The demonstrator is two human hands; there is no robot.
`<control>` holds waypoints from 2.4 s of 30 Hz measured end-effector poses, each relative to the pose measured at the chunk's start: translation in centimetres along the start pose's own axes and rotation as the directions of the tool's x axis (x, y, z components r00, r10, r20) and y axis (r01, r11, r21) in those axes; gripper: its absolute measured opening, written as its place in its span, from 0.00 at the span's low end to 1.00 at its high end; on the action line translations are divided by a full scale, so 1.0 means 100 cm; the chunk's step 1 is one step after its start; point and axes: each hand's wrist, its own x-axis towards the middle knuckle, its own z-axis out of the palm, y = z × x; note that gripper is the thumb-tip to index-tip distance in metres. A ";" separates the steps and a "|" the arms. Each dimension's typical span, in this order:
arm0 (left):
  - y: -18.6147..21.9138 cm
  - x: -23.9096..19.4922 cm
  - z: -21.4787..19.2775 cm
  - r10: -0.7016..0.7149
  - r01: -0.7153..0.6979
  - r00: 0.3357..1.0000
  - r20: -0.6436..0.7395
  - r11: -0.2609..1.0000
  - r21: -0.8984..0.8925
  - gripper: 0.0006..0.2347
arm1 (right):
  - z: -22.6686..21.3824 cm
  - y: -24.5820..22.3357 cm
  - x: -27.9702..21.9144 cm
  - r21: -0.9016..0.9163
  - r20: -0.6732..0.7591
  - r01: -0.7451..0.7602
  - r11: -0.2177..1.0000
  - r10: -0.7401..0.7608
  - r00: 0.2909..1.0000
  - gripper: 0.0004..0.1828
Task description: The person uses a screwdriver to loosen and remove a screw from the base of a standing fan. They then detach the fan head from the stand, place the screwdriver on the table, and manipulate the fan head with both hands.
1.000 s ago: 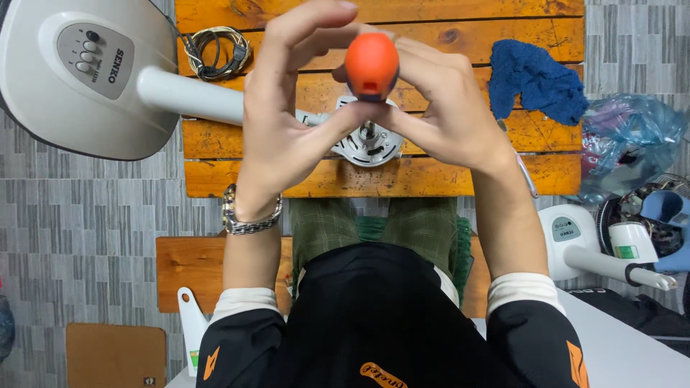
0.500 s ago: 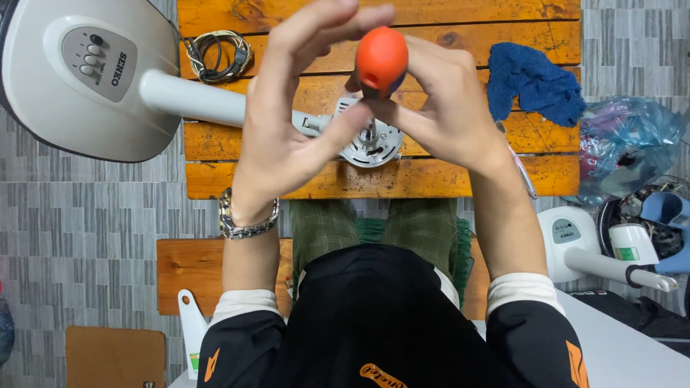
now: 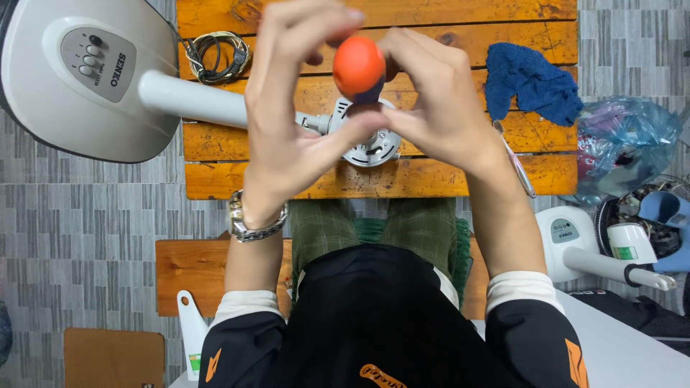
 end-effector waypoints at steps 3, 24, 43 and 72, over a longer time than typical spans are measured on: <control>0.003 0.004 0.004 0.052 -0.049 0.997 -0.060 0.998 0.050 0.21 | 0.009 -0.003 0.005 -0.028 -0.078 0.021 0.999 -0.024 0.997 0.10; -0.010 -0.004 0.051 -0.085 0.033 0.989 -0.118 0.921 -0.388 0.17 | 0.091 0.072 -0.129 0.365 -0.032 -0.345 0.865 0.382 0.924 0.73; -0.028 -0.002 0.051 0.139 -0.167 0.968 -0.208 0.979 -0.121 0.19 | 0.164 0.101 -0.163 0.263 -0.233 -0.685 0.680 0.734 0.638 0.72; -0.037 -0.004 0.054 0.129 -0.164 0.967 -0.222 0.975 -0.150 0.19 | 0.170 0.109 -0.168 0.222 -0.264 -0.676 0.703 0.711 0.652 0.72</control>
